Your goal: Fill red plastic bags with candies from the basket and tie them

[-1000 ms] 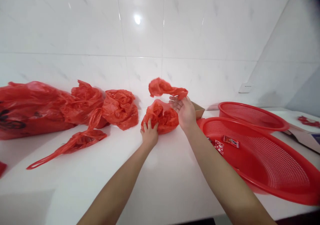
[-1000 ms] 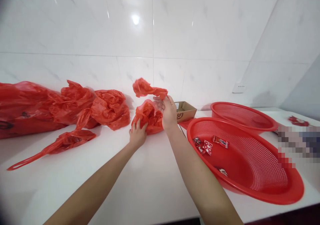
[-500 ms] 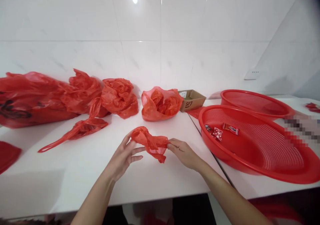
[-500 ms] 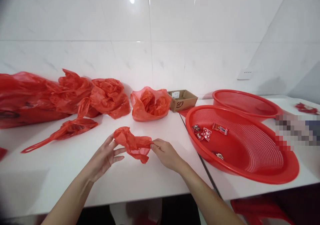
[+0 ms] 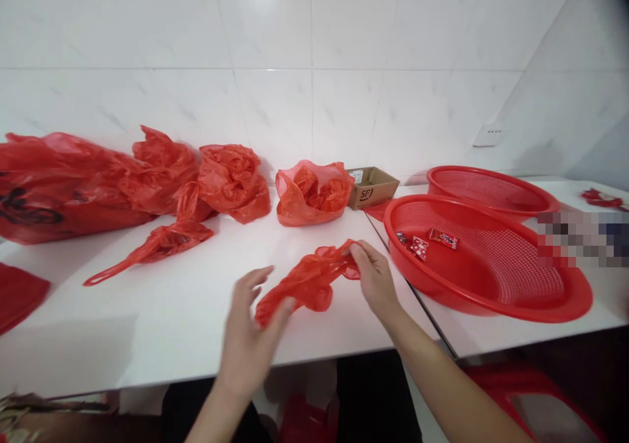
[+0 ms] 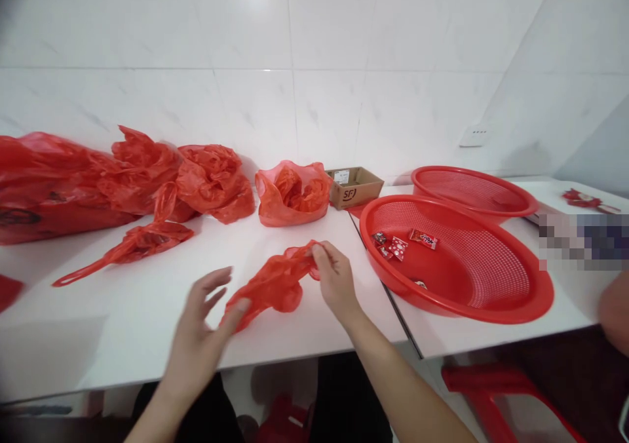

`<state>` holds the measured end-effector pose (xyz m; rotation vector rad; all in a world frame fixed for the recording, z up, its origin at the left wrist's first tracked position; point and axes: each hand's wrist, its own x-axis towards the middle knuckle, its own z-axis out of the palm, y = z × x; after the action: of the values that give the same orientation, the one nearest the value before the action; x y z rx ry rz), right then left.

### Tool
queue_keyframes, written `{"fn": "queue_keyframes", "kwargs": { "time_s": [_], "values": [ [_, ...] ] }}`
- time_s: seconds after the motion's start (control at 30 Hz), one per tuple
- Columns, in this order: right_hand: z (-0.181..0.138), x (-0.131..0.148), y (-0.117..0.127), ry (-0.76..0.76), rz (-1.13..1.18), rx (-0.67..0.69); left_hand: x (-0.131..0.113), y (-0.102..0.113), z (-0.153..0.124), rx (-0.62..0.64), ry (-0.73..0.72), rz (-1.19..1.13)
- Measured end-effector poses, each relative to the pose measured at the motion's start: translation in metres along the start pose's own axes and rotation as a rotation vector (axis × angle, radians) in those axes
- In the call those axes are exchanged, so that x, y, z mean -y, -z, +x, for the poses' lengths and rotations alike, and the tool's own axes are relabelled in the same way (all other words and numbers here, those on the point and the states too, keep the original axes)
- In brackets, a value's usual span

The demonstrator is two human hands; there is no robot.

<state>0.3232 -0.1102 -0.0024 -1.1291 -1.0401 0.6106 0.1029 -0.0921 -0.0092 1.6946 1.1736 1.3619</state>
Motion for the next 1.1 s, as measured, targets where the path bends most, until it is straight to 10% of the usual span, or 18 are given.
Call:
{"fn": "queue_keyframes", "kwargs": {
  "time_s": [0.2, 0.5, 0.67, 0.83, 1.1],
  "values": [
    [-0.022, 0.019, -0.013, 0.109, -0.410, 0.369, -0.013, -0.025, 0.002, 0.286, 0.077, -0.065],
    [-0.011, 0.013, 0.069, 0.096, -0.784, 0.415, 0.029, 0.066, 0.048, -0.192, 0.400, -0.504],
    [-0.008, 0.026, 0.063, 0.326, -0.822, 0.357, -0.012, 0.053, 0.021, -0.338, -0.038, -0.031],
    [-0.010, 0.053, 0.029, 0.654, -0.740, 0.537, -0.055, 0.010, -0.006, 0.223, -0.561, 0.542],
    [-0.032, 0.090, 0.035, 0.527, -0.531, 1.005, -0.003, 0.008, 0.005, 0.767, -0.235, 1.056]
  ]
}}
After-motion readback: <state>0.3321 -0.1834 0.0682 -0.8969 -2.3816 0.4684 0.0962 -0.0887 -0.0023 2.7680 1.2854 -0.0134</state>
